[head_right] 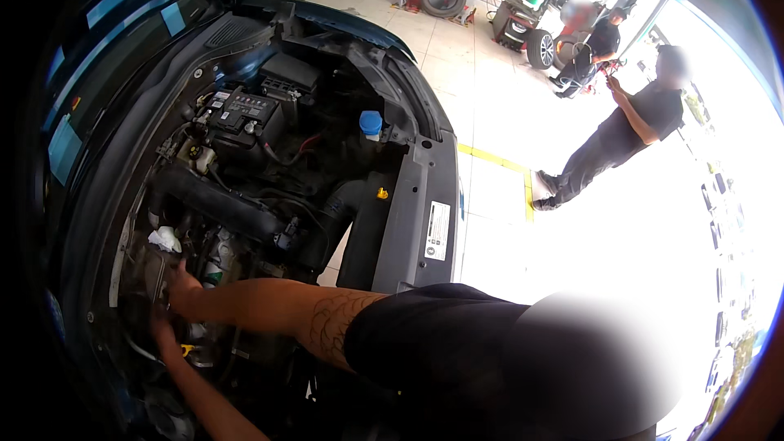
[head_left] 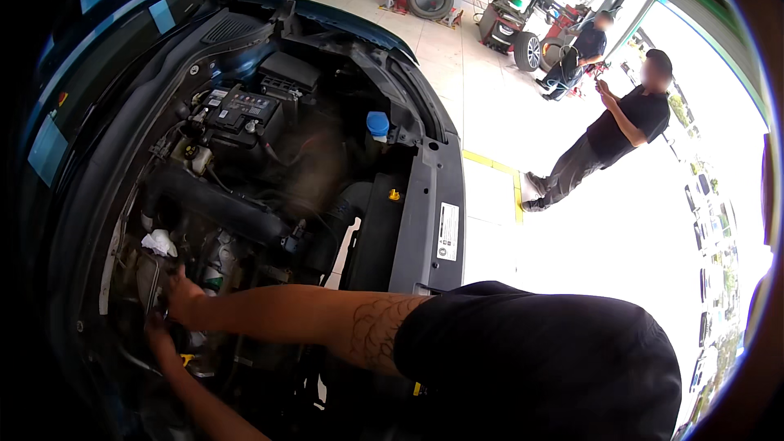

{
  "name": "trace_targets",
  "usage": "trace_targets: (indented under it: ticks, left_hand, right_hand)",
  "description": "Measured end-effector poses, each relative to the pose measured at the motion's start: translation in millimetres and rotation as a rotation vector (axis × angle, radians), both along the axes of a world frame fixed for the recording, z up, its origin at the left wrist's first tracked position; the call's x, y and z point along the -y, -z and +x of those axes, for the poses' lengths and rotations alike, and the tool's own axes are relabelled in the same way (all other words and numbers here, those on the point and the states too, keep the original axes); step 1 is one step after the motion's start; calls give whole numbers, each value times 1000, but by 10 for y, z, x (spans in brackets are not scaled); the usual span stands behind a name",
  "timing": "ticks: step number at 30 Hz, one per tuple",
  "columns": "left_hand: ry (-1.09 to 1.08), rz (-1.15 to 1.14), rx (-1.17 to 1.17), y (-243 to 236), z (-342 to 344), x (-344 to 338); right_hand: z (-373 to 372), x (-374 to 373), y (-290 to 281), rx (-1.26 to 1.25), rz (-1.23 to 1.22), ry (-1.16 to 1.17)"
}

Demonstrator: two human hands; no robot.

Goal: The person works under the hood of a car, using a wrench to tighten bolts on the engine. They repeatedly reach into the engine bay, adjust their grip, and apply torque to fasteners while occasionally wiping the area with a white cloth.

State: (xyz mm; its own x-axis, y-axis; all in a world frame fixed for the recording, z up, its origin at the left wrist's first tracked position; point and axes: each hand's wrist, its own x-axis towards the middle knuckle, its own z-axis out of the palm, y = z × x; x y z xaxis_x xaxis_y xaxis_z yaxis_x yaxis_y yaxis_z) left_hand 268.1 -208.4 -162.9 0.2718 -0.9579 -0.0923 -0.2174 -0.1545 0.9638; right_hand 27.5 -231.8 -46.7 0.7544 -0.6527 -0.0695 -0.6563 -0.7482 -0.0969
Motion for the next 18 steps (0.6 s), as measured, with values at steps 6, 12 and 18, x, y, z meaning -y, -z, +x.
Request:
trace_targets:
  ticks: [6, 12, 18]
  left_hand:
    - [22, 53, -20, 65, -283, 191]
    - [3, 84, 29, 96, -257, 271]
    - [-1, 100, 60, 93, -213, 270]
  right_hand:
    - [42, -171, 257, 165, 177, -37]
    - [108, -199, 223, 159, 223, -140]
    - [62, -132, 248, 161, 232, -145]
